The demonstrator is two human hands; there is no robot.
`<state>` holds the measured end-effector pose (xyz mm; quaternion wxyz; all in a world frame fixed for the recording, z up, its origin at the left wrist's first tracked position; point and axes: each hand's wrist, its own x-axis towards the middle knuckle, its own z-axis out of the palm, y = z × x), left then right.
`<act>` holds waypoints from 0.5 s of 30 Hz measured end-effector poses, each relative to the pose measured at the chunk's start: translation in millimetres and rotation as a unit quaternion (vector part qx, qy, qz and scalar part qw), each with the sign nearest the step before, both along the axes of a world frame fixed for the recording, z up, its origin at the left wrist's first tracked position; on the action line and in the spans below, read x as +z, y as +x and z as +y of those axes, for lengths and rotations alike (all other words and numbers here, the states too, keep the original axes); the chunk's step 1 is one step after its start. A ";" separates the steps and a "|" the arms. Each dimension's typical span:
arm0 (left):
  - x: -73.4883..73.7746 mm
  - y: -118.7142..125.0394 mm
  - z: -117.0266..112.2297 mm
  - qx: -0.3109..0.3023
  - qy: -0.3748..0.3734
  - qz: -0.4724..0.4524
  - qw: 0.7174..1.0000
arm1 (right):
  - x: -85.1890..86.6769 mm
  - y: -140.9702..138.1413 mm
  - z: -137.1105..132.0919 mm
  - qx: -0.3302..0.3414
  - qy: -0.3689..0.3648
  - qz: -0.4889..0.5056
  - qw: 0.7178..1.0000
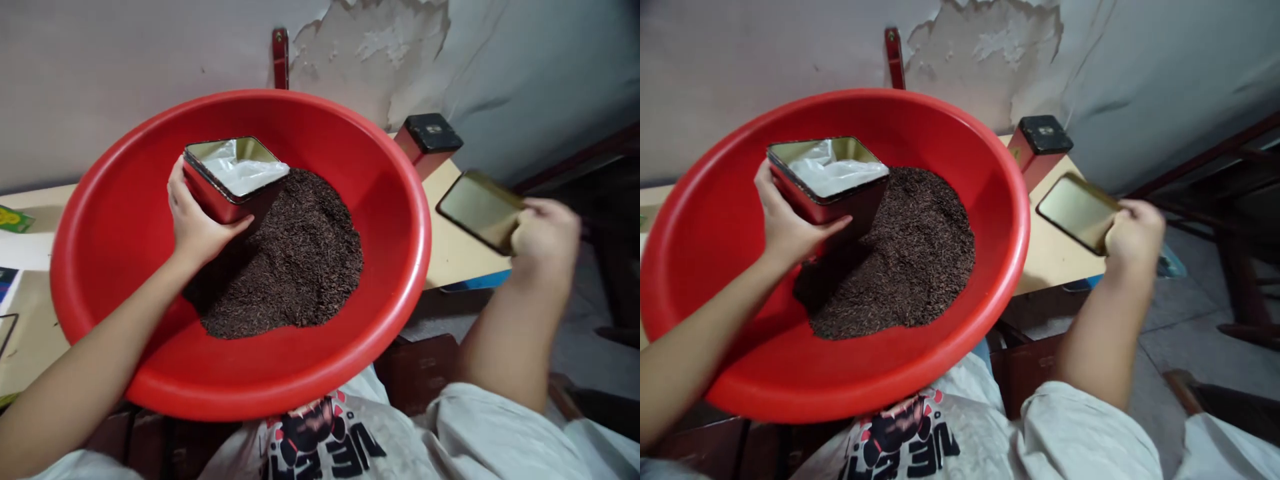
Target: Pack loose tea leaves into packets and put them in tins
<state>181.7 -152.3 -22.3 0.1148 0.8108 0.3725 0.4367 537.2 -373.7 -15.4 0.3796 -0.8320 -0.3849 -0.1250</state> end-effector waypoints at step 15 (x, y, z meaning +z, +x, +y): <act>-2.0 -0.8 -12.5 -0.098 0.051 0.009 0.994 | -142.0 -11.4 -17.1 -0.430 -0.042 0.234 0.871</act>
